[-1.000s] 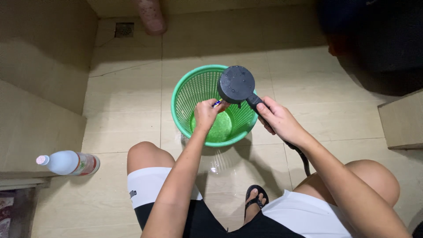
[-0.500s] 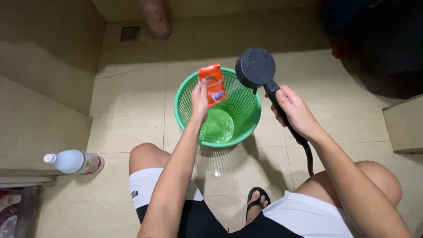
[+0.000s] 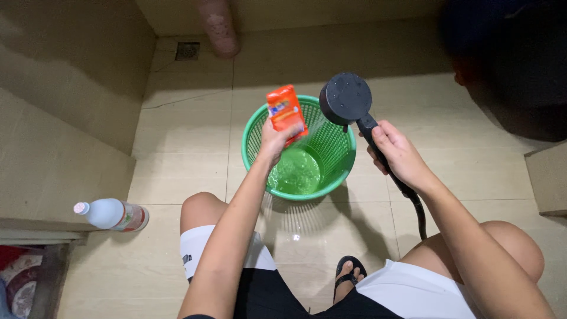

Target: Cleaning a green plastic basket using a shower head and laundry detergent.

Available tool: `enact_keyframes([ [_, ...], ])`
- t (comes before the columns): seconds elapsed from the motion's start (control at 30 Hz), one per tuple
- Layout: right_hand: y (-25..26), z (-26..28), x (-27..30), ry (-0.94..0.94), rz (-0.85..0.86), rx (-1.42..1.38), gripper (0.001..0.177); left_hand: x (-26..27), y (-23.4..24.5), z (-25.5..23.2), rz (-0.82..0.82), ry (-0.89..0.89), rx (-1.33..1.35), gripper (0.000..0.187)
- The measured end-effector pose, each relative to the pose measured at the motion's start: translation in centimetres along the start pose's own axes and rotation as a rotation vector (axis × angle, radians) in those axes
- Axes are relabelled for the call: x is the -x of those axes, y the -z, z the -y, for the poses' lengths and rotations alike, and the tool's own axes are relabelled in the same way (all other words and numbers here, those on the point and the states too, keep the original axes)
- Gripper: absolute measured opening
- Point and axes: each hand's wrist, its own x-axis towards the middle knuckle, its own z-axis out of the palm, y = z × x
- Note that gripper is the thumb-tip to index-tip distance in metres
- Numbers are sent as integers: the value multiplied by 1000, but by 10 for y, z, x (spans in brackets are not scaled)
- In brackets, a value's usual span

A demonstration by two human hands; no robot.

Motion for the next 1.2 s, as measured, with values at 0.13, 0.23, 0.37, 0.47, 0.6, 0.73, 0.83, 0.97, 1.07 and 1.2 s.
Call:
enact_keyframes([
  [0.13,0,4,1,-12,2,3,41,-4,12,19,17,-193,-323,52],
  [0.23,1,1,0,-15,4,6,41,-13,21,37,-10,-89,-350,37],
  [0.37,4,1,2,-11,20,11,42,-17,29,51,12,-16,-337,26],
  [0.47,3,5,3,-16,35,11,43,6,16,22,-20,-148,-625,31],
  [0.6,3,6,2,-19,48,-5,43,18,5,7,-93,-88,-671,29],
  [0.73,3,3,-1,-12,60,-1,42,9,16,26,-29,-40,-547,20],
  [0.83,3,0,-2,-12,70,5,42,-1,28,46,6,-10,-489,14],
  [0.97,2,-2,-7,-27,80,10,40,5,31,31,-72,-242,-672,17],
  [1.07,2,-3,-7,-68,66,74,41,31,17,-21,-202,-164,-943,22],
  [1.2,-3,-1,-8,-108,43,135,43,33,31,-27,-282,-210,-979,29],
])
